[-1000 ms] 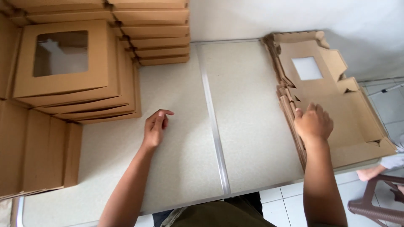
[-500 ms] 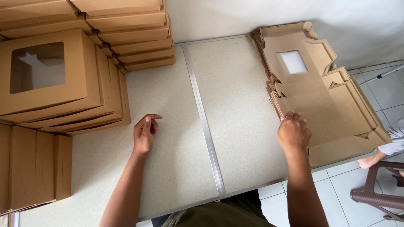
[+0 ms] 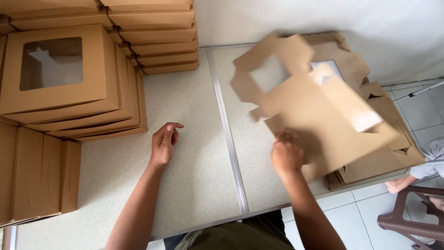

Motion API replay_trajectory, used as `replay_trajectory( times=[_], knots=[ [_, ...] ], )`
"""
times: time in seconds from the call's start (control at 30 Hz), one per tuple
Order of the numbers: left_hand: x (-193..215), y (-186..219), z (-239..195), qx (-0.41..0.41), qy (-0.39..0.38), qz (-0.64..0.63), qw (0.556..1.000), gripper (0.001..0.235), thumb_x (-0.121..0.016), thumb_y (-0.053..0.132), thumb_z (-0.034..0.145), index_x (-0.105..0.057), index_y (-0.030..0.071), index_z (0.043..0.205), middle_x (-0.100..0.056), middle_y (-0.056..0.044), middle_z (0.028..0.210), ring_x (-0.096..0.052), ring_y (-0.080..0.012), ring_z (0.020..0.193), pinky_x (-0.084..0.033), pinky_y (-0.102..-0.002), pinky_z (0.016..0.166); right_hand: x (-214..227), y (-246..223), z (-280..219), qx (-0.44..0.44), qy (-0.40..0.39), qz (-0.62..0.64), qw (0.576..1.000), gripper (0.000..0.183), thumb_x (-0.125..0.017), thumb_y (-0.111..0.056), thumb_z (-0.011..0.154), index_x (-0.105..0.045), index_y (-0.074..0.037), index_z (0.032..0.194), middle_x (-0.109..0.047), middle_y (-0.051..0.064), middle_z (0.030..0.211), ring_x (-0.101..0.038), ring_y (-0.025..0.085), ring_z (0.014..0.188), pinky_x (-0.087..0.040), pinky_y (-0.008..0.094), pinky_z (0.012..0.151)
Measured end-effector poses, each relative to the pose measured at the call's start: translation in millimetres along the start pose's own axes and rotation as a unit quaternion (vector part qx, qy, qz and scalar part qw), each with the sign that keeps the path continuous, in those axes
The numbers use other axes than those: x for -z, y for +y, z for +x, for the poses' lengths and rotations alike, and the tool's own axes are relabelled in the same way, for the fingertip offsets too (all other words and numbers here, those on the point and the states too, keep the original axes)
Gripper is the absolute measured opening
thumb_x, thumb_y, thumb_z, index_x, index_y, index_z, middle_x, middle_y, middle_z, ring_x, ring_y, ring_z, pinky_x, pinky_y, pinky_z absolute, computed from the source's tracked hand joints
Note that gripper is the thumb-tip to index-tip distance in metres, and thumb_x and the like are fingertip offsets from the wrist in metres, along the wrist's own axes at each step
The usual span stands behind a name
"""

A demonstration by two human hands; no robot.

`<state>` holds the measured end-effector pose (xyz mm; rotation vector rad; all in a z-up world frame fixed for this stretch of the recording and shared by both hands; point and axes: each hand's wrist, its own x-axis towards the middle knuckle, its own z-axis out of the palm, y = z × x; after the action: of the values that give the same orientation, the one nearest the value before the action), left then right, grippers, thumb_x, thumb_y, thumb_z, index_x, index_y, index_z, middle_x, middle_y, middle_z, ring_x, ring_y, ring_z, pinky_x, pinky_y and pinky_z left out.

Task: The person assembles two flat cardboard boxes with clear windows by folding the sides and tucking the flaps to form the box shape. Each completed box is then placed on a stack of finished boxes on the left side of the table.

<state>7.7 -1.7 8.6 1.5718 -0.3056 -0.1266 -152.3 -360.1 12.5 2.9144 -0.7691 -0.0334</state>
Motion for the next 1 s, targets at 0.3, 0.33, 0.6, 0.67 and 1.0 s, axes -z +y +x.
replay_trajectory(
  times=[0.3, 0.33, 0.6, 0.67, 1.0],
  knots=[
    [-1, 10, -1, -0.011, -0.014, 0.023, 1.0, 0.036, -0.04, 0.014, 0.11, -0.074, 0.005, 0.104, -0.05, -0.009, 0.06, -0.048, -0.0189, 0.058, -0.043, -0.031, 0.057, 13, -98, -36, 0.162, 0.115, 0.013, 0.98, 0.056, -0.06, -0.043, 0.091, -0.069, 0.0, 0.126, -0.069, 0.034, 0.114, -0.069, 0.053, 0.102, -0.06, 0.053, 0.072],
    [0, 10, -2, -0.011, -0.014, 0.023, 1.0, 0.036, -0.04, 0.014, 0.11, -0.074, 0.005, 0.104, -0.05, -0.009, 0.06, -0.048, -0.0189, 0.058, -0.043, -0.031, 0.057, 27, -105, -41, 0.162, 0.116, 0.013, 0.98, 0.056, -0.06, -0.043, 0.091, -0.069, 0.0, 0.126, -0.069, 0.034, 0.114, -0.069, 0.053, 0.102, -0.06, 0.053, 0.072],
    [-4, 20, -1, -0.053, -0.036, 0.079, 0.995, 0.019, -0.059, 0.011, 0.101, -0.076, 0.007, 0.11, -0.061, -0.013, 0.069, -0.053, -0.0205, 0.066, -0.046, -0.034, 0.063, 62, -152, -70, 0.281, 0.065, 0.088, 0.954, 0.058, -0.059, -0.043, 0.093, -0.065, -0.002, 0.133, -0.069, 0.037, 0.11, -0.07, 0.054, 0.097, -0.055, 0.054, 0.079],
    [-4, 25, -2, -0.122, -0.055, 0.125, 0.983, 0.023, -0.065, 0.017, 0.097, -0.074, 0.008, 0.116, -0.059, -0.017, 0.094, -0.055, -0.0308, 0.084, -0.048, -0.04, 0.074, 58, -156, -75, 0.316, 0.064, 0.131, 0.938, 0.054, -0.059, -0.043, 0.093, -0.066, -0.005, 0.13, -0.07, 0.033, 0.107, -0.07, 0.05, 0.097, -0.055, 0.051, 0.078],
    [-13, 17, -7, -0.17, -0.179, 0.407, 0.879, 0.052, -0.079, 0.048, 0.081, -0.071, 0.023, 0.126, -0.06, -0.01, 0.143, -0.04, -0.0472, 0.143, -0.017, -0.068, 0.117, 120, -146, -75, 0.446, -0.199, 0.178, 0.854, 0.048, -0.044, -0.034, 0.104, -0.057, -0.008, 0.143, -0.058, 0.03, 0.135, -0.059, 0.043, 0.123, -0.045, 0.051, 0.101]
  ],
)
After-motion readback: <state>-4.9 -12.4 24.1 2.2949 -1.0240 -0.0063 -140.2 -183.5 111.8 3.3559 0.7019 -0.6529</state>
